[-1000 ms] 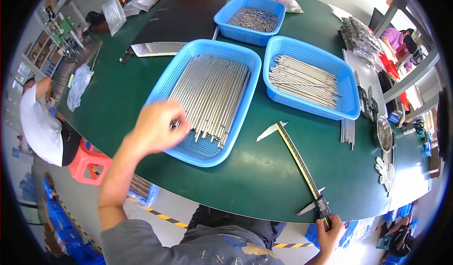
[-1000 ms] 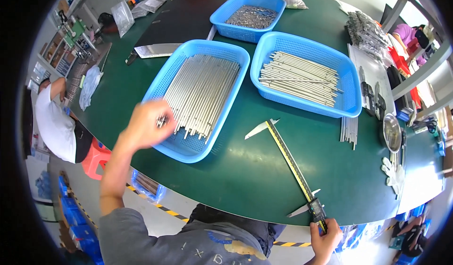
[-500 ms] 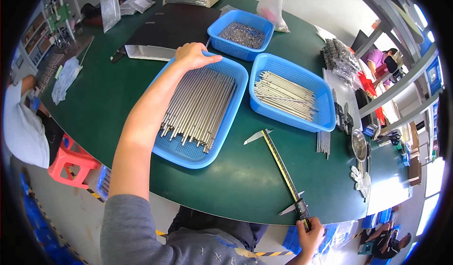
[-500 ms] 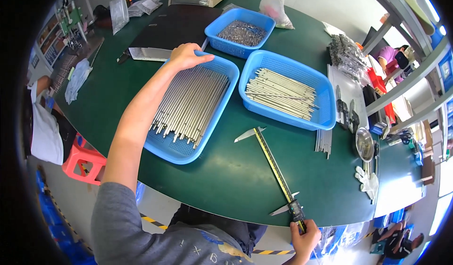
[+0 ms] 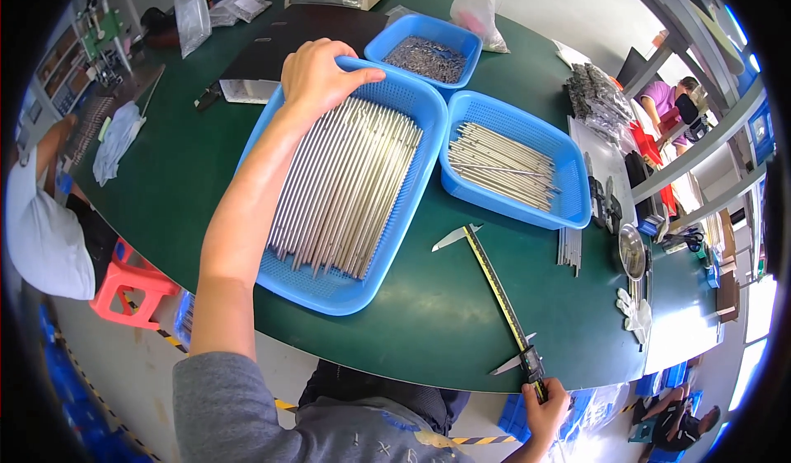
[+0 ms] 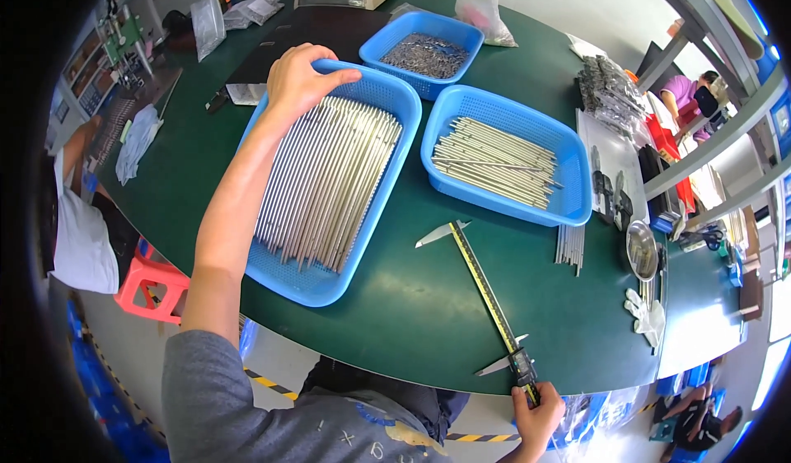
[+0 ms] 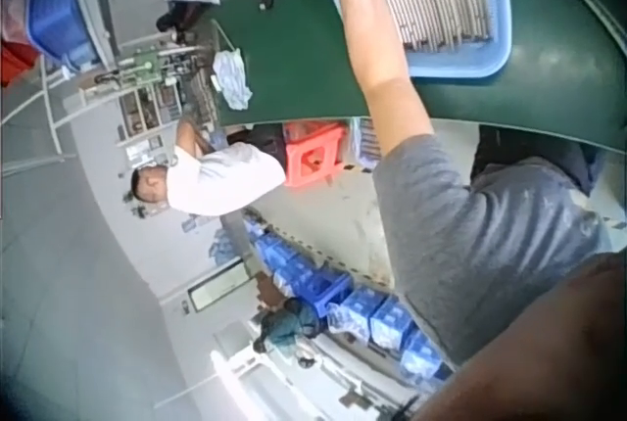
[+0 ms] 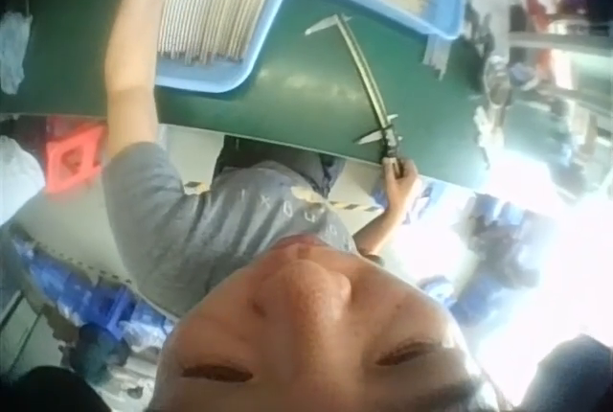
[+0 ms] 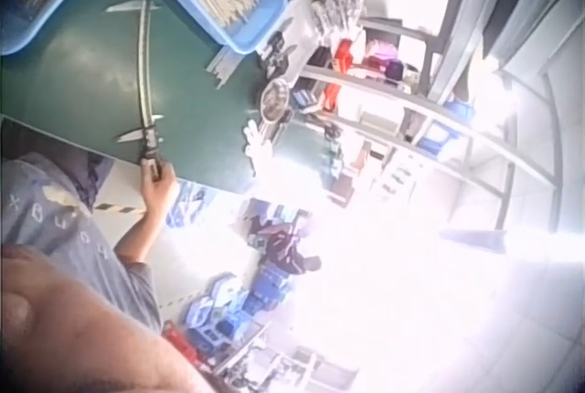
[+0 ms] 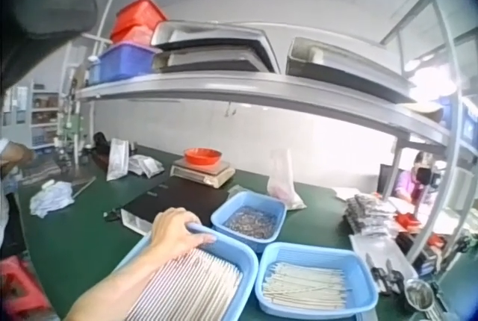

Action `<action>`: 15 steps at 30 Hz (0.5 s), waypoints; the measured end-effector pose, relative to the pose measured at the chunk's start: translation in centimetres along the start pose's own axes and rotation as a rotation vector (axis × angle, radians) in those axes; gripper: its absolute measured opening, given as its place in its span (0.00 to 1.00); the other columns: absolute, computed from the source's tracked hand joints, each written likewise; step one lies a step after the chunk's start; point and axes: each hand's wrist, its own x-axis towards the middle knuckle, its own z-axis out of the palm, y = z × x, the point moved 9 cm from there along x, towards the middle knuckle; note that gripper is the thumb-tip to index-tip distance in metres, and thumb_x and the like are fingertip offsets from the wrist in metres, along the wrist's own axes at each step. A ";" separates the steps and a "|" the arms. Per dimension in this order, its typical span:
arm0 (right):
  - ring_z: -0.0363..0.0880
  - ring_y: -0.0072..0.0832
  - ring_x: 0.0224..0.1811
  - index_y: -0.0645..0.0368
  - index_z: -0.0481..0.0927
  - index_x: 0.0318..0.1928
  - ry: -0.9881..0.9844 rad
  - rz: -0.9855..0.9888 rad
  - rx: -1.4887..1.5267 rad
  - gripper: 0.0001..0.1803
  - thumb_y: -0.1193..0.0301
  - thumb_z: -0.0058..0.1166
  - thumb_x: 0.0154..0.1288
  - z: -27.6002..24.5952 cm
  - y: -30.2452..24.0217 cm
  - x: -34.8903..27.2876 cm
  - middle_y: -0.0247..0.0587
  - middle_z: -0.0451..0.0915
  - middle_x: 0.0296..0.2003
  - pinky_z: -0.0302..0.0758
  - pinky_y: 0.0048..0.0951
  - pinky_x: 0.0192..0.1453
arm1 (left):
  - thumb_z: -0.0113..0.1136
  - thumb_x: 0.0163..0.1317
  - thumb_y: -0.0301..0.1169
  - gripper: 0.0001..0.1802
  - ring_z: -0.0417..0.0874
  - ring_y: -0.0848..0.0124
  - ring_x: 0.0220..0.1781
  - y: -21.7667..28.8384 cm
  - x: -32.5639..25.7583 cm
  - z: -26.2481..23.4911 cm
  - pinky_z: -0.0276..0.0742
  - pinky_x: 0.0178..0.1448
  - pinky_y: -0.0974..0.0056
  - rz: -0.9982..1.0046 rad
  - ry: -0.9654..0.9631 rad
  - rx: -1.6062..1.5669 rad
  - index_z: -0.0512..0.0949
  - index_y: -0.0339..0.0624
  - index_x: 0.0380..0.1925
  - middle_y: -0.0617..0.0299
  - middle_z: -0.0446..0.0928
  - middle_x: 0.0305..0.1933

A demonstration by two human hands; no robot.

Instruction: Using a digital caliper to measure the length of several metal rods and sorting them into bins.

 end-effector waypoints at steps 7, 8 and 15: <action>0.65 0.33 0.14 0.63 0.72 0.22 0.014 0.001 0.041 0.16 0.67 0.66 0.43 0.0 0.4 0.1 0.42 0.68 0.13 0.62 0.32 0.21 | 0.71 0.36 0.57 0.29 0.81 0.65 0.37 0.2 0.0 -0.5 0.73 0.42 0.60 0.031 0.018 -0.070 0.84 0.44 0.29 0.61 0.81 0.30; 0.65 0.33 0.14 0.63 0.72 0.22 -0.010 0.017 0.009 0.16 0.67 0.66 0.43 0.1 0.3 0.1 0.42 0.68 0.13 0.62 0.32 0.22 | 0.72 0.35 0.57 0.29 0.81 0.65 0.36 0.2 0.0 -0.2 0.74 0.42 0.60 0.011 -0.005 -0.052 0.84 0.44 0.28 0.60 0.81 0.30; 0.65 0.30 0.13 0.63 0.72 0.22 0.037 0.000 0.042 0.16 0.67 0.66 0.42 -0.1 -0.3 0.0 0.40 0.68 0.12 0.63 0.30 0.21 | 0.71 0.36 0.57 0.28 0.83 0.64 0.34 -1.1 -0.1 3.1 0.75 0.41 0.61 -0.098 -0.175 -0.063 0.84 0.44 0.27 0.59 0.82 0.27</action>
